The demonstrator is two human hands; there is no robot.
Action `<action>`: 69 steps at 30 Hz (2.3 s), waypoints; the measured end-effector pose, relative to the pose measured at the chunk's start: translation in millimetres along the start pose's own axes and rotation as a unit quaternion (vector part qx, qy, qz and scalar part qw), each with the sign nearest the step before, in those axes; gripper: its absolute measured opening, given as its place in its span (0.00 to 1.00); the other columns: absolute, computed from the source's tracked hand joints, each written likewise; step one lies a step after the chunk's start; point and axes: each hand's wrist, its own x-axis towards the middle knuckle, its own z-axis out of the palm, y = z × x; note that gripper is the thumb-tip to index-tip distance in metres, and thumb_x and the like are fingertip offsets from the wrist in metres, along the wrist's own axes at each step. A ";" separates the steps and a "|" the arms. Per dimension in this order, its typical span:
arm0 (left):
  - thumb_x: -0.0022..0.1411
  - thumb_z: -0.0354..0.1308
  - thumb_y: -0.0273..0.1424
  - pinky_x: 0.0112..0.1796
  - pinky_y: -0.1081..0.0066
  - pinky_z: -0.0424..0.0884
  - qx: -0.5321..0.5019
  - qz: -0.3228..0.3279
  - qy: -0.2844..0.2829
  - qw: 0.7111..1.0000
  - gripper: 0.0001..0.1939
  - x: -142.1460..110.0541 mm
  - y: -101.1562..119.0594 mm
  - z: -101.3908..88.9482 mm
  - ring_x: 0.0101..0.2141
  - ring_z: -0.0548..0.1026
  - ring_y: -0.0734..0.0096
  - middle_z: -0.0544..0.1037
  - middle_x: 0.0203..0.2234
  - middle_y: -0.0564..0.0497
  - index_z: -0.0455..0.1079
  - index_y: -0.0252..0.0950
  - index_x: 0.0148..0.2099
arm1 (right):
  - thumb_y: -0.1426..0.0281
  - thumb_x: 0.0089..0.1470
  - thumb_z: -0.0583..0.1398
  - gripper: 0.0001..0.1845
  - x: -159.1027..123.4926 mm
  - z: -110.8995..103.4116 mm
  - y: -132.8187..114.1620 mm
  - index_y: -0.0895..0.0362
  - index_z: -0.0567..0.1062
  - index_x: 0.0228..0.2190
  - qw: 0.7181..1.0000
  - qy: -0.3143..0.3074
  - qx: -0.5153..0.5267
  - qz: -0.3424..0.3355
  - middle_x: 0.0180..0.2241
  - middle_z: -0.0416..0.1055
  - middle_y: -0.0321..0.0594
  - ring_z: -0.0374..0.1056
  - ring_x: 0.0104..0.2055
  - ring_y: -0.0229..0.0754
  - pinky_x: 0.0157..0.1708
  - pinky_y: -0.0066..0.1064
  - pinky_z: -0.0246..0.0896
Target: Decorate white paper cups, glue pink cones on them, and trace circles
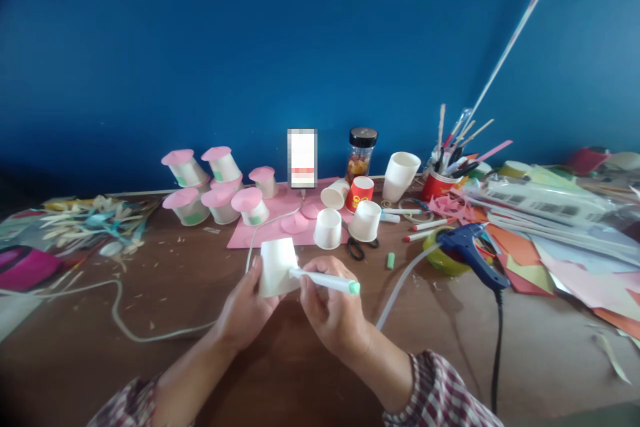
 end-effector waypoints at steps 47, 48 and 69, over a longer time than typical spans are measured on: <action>0.67 0.48 0.39 0.44 0.58 0.73 -0.086 -0.067 0.032 0.994 0.21 -1.2 6.1 3.3 0.40 0.77 0.58 0.79 0.41 0.41 0.69 0.29 0.52 | 0.74 0.57 0.57 0.04 -5.4 1.9 -0.3 0.53 0.68 0.36 0.993 0.009 0.098 0.069 0.29 0.68 0.34 0.67 0.28 0.34 0.25 0.22 0.61; 0.67 0.47 0.39 0.45 0.58 0.72 -0.089 -0.076 0.037 0.992 0.21 -1.3 6.8 4.6 0.41 0.77 0.58 0.79 0.42 0.41 0.68 0.30 0.53 | 0.74 0.57 0.57 0.05 -6.4 1.8 0.5 0.53 0.68 0.36 0.994 -0.001 0.090 0.063 0.29 0.68 0.34 0.67 0.29 0.35 0.26 0.23 0.62; 0.64 0.52 0.44 0.52 0.63 0.66 -0.046 -0.072 0.046 0.995 0.22 0.8 1.6 0.0 0.51 0.72 0.57 0.78 0.45 0.43 0.71 0.32 0.51 | 0.74 0.55 0.58 0.06 -7.0 0.6 2.4 0.54 0.68 0.37 0.998 -0.027 0.040 0.032 0.30 0.69 0.36 0.67 0.30 0.38 0.33 0.30 0.65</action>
